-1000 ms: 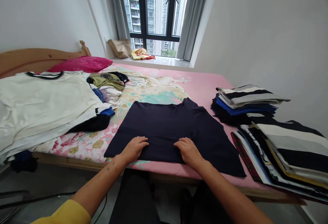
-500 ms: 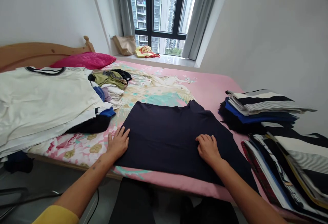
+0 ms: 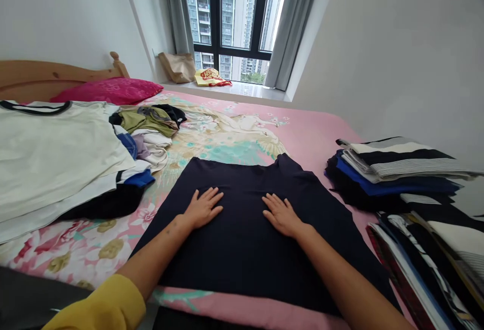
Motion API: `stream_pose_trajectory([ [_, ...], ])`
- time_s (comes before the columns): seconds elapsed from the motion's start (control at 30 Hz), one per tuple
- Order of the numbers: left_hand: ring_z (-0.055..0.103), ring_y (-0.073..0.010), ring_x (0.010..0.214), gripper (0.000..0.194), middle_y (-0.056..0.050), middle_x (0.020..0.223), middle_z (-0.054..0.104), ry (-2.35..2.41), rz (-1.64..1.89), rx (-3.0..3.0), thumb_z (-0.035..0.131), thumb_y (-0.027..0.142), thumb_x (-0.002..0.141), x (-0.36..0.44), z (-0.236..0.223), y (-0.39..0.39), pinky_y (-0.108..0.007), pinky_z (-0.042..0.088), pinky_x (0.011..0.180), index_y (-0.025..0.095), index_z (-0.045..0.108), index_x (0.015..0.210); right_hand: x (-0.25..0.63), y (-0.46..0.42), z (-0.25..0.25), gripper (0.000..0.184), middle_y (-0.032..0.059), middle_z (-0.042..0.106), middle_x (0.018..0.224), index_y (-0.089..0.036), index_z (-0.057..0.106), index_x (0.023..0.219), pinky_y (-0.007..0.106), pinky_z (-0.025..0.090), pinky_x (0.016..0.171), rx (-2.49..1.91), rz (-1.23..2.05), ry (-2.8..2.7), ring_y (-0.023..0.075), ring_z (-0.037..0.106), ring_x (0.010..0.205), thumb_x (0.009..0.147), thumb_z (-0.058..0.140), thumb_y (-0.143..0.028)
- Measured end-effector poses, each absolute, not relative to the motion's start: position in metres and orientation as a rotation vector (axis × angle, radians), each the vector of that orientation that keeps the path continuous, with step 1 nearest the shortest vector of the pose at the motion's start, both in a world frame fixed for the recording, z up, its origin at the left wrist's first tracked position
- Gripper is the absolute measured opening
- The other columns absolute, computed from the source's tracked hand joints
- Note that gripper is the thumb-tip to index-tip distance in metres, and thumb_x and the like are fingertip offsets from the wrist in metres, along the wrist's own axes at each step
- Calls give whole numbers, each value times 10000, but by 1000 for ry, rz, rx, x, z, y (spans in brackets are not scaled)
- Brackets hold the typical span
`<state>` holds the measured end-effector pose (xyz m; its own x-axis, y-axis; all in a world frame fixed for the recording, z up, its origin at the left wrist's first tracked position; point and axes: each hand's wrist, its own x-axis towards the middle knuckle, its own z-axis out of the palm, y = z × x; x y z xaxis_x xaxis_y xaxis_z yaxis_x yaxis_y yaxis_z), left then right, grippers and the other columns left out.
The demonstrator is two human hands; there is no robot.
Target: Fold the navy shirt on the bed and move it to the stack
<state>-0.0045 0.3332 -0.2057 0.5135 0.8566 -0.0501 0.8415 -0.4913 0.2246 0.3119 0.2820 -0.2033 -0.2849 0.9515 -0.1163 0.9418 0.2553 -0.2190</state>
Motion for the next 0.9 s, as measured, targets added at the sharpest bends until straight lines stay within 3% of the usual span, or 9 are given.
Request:
stream_pose_trajectory([
  [0.2, 115, -287, 1405, 643, -45, 1526, 169, 1787, 2, 2377, 236, 603, 874, -37, -217, 420, -662, -21, 1042, 296, 261, 1439, 375, 355, -233, 556, 30, 189, 1512, -264, 254, 1442, 590, 101, 1090, -2084, 283, -2222, 238, 123, 1398, 939, 215, -498],
  [0.33, 91, -297, 1406, 693, -44, 1533, 145, 1998, 9, 2295, 196, 641, 853, -43, -226, 463, -682, -1, 1031, 288, 233, 1449, 397, 394, -246, 566, 45, 214, 1504, -242, 258, 1442, 606, 90, 1082, -2229, 153, -2043, 241, 141, 1391, 938, 192, -492],
  [0.53, 173, -299, 1386, 635, -75, 1518, 213, 2189, 173, 2251, 237, 562, 873, -50, -233, 518, -676, 63, 1042, 261, 293, 1429, 427, 447, -254, 572, 37, 205, 1507, -246, 267, 1433, 624, 127, 1066, -2446, 69, -1768, 242, 161, 1381, 924, 165, -488],
  [0.67, 228, -302, 1365, 588, -65, 1498, 271, 2148, 269, 2297, 326, 469, 860, -58, -239, 541, -655, 95, 1057, 251, 338, 1406, 449, 485, -245, 625, 92, 269, 1476, -238, 278, 1423, 692, 214, 981, -2495, 176, -1742, 330, 258, 1328, 864, 312, -517],
  [0.8, 307, -298, 1320, 516, -37, 1429, 393, 2069, 342, 2337, 397, 387, 825, -61, -243, 549, -644, 113, 1059, 274, 455, 1325, 459, 524, -230, 867, 141, 391, 1384, -227, 281, 1417, 549, 395, 921, -2398, 313, -1856, 364, 413, 1202, 648, 623, -438],
  [0.9, 362, -294, 1274, 478, -36, 1368, 457, 2046, 368, 2344, 424, 364, 803, -62, -241, 551, -634, 140, 1052, 287, 519, 1265, 456, 542, -222, 877, 136, 430, 1336, -240, 363, 1381, 450, 409, 935, -2317, 304, -1984, 329, 448, 1168, 563, 674, -299],
])
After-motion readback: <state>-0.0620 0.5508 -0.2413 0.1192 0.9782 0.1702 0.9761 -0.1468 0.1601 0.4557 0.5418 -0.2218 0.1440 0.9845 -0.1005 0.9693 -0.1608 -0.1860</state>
